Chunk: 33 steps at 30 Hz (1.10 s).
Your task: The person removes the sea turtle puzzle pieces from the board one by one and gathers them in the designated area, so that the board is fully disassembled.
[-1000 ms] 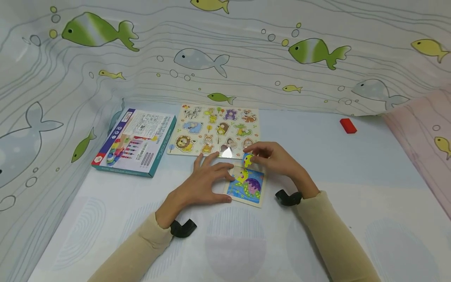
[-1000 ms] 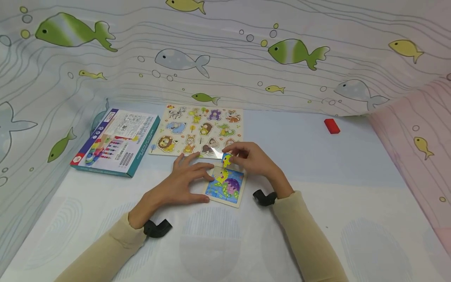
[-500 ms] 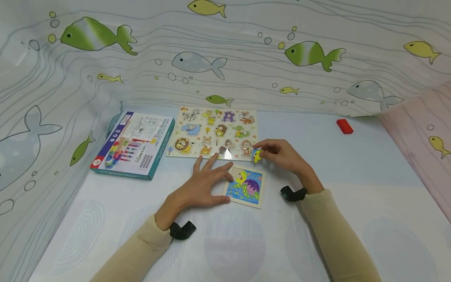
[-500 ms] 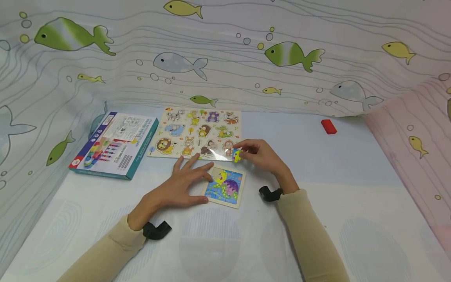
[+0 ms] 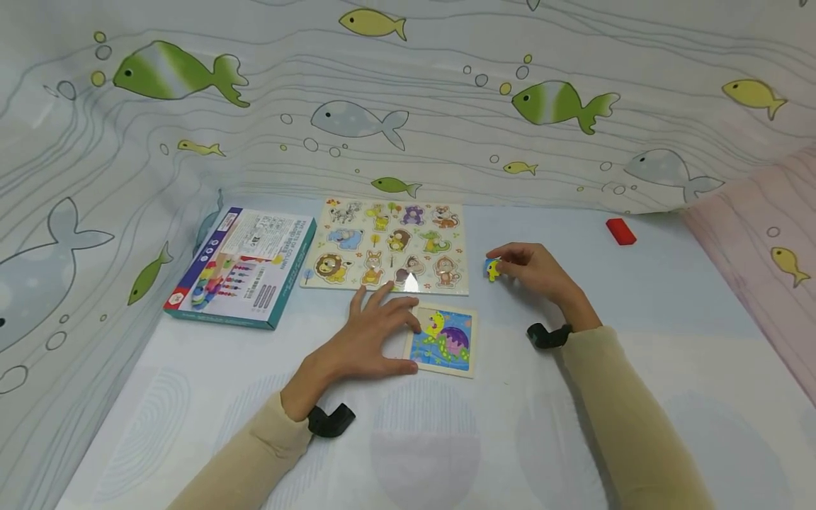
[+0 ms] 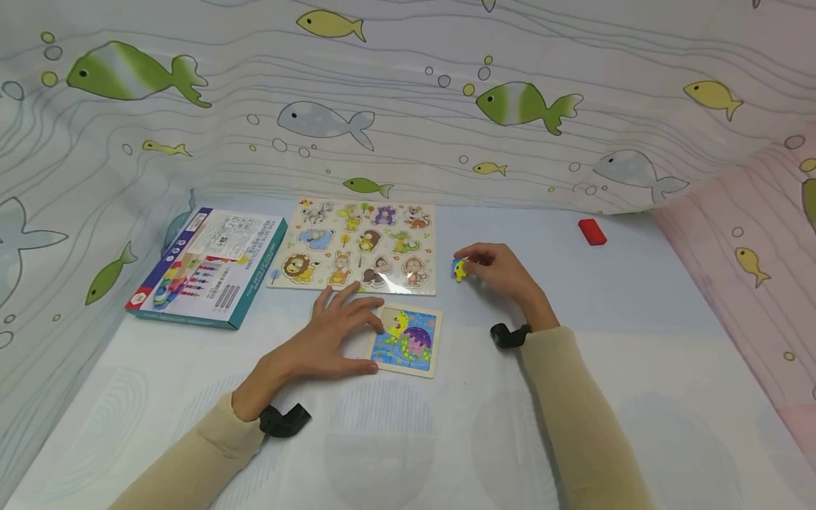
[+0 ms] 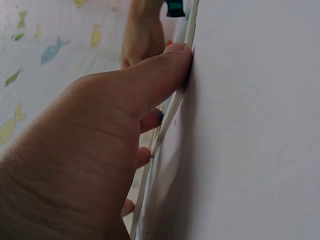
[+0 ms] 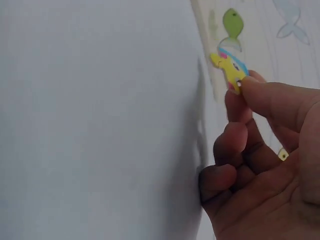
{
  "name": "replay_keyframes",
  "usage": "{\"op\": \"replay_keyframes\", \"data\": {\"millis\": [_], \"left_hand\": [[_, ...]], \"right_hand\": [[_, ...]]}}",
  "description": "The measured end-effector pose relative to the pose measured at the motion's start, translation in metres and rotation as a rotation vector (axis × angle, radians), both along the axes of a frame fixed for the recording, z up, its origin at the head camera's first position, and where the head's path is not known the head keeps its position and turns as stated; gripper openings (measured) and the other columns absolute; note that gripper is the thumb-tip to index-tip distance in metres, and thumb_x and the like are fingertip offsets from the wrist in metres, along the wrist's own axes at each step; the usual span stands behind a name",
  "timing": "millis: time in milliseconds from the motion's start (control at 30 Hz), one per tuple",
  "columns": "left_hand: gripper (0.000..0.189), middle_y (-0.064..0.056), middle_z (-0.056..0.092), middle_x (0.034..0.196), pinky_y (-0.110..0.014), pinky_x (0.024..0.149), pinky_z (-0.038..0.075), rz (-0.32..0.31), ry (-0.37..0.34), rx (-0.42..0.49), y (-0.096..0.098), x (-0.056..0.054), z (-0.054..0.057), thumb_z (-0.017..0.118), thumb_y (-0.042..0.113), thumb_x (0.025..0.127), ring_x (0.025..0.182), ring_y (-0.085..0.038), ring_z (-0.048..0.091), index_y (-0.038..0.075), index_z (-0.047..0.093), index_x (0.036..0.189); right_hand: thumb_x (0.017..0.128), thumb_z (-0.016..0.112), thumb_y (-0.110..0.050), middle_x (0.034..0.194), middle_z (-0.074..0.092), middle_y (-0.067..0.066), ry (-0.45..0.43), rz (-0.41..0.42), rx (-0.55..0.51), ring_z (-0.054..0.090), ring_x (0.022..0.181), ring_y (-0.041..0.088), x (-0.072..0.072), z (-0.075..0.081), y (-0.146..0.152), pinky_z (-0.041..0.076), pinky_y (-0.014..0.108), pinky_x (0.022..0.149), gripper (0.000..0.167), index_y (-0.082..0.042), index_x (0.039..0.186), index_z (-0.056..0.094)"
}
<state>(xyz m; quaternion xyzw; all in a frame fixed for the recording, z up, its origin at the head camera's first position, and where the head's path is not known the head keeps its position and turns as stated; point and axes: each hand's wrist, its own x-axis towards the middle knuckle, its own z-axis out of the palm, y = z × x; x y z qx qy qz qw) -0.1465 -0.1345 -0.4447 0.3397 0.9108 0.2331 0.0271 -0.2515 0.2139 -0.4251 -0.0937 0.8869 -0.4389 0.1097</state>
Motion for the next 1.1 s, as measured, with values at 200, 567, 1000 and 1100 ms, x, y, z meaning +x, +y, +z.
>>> {"op": "replay_keyframes", "data": {"millis": [200, 567, 1000, 1100], "left_hand": [[0.05, 0.002, 0.042, 0.162, -0.072, 0.119, -0.004, 0.013, -0.012, -0.012, -0.001, 0.002, -0.001, 0.076, 0.063, 0.078, 0.159, -0.04, 0.012, 0.034, 0.064, 0.117], [0.05, 0.002, 0.04, 0.163, -0.072, 0.119, -0.003, 0.007, -0.011, 0.012, -0.002, 0.001, -0.003, 0.077, 0.062, 0.079, 0.158, -0.04, 0.012, 0.034, 0.064, 0.118], [0.05, 0.003, 0.04, 0.163, -0.07, 0.12, -0.005, 0.016, -0.023, -0.011, 0.0, 0.0, -0.001, 0.077, 0.062, 0.079, 0.159, -0.039, 0.011, 0.035, 0.064, 0.118], [0.05, 0.003, 0.04, 0.163, -0.07, 0.12, -0.005, 0.016, -0.027, -0.009, 0.0, 0.0, -0.002, 0.077, 0.062, 0.079, 0.159, -0.038, 0.011, 0.035, 0.064, 0.118]], "right_hand": [[0.1, 0.065, -0.019, 0.11, 0.068, 0.013, 0.015, 0.006, 0.04, 0.048, 0.089, 0.021, -0.012, 0.0, 0.008, 0.041, 0.024, 0.067, 0.027, -0.013, 0.125, 0.072], [0.1, 0.062, -0.019, 0.124, 0.069, 0.013, 0.007, 0.015, 0.119, 0.053, 0.1, 0.023, -0.02, 0.002, 0.006, 0.046, 0.026, 0.078, 0.028, -0.01, 0.126, 0.071], [0.086, 0.083, -0.024, 0.112, 0.066, 0.011, 0.064, 0.117, 0.242, 0.054, 0.095, 0.024, -0.022, 0.003, 0.009, 0.045, 0.034, 0.083, 0.048, -0.01, 0.129, 0.069], [0.085, 0.083, -0.023, 0.111, 0.066, 0.011, 0.088, 0.125, 0.259, 0.054, 0.095, 0.025, -0.022, 0.001, 0.008, 0.046, 0.035, 0.083, 0.047, -0.009, 0.128, 0.069]]}}
